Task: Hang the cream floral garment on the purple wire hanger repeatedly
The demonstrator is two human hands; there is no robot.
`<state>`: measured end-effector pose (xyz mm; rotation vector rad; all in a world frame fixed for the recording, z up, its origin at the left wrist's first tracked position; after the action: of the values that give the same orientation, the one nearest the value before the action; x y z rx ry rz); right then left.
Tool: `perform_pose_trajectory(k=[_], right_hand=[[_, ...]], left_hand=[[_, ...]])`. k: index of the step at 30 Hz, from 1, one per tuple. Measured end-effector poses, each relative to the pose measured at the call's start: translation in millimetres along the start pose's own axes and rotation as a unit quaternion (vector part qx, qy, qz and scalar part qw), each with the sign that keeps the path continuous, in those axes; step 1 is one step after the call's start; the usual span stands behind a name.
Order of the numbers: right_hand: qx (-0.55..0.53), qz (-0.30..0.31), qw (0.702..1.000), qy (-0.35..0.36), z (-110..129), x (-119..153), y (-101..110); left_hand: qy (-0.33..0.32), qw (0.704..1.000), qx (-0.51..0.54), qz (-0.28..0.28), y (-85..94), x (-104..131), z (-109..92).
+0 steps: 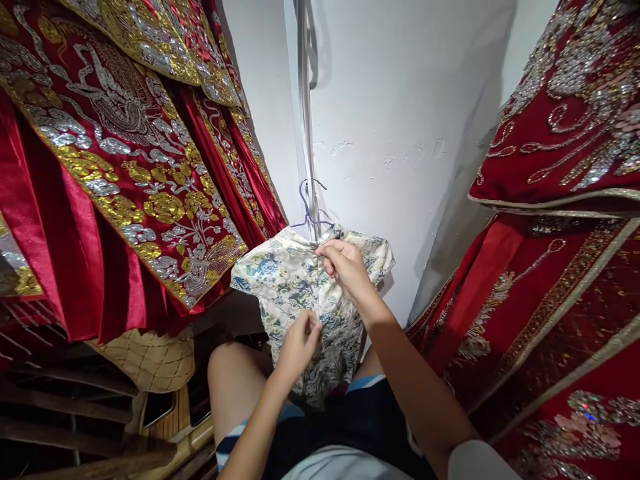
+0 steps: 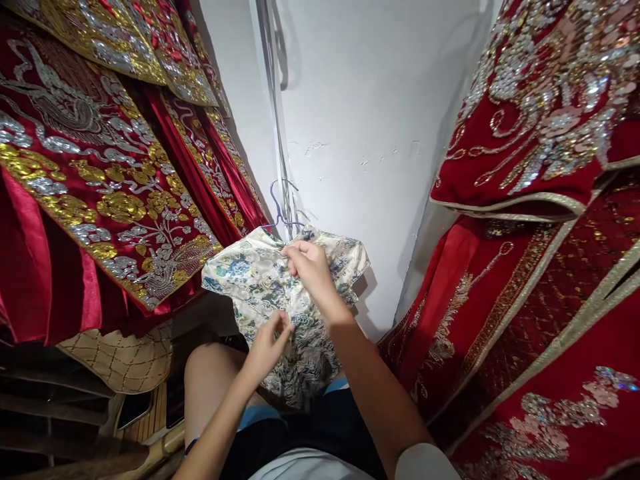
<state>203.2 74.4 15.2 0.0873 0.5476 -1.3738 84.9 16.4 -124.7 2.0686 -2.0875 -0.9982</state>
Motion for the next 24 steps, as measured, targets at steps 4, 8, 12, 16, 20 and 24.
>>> perform_pose_trajectory(k=[4, 8, 12, 16, 20, 24], right_hand=[[0.017, 0.006, 1.000, 0.022, -1, 6, 3], [0.057, 0.030, 0.996, 0.057, 6, 2, -6], [0.116, -0.030, 0.992, 0.046, -14, -3, 1], [0.142, -0.023, 0.990, 0.011, -52, 12, 4], [0.070, 0.012, 0.996, -0.045, -84, 47, 0], [0.005, 0.019, 0.996, -0.091, -105, 74, -3]], left_hand=[[-0.151, 0.979, 0.005, -0.135, 68.2, -39, -89], [-0.231, 0.953, -0.135, -0.142, 84.9, -76, -150], [-0.257, 0.926, -0.212, -0.180, 93.4, -88, -166], [-0.169, 0.930, -0.081, -0.317, 157.8, -85, -136], [0.011, 0.874, 0.201, -0.442, 224.7, -77, -43], [0.108, 0.803, 0.380, -0.445, 215.3, -60, 38]])
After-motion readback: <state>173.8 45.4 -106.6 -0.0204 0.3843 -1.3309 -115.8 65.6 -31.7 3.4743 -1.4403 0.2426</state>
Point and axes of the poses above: each hand's wrist, its own x-axis away from the middle knuckle, its own y-axis out of the back of the hand, z = x × y, the point moved 9 cm from there along -x, towards the middle knuckle, and after that the axes turned 2 degrees about y, right-handed, at the moved point
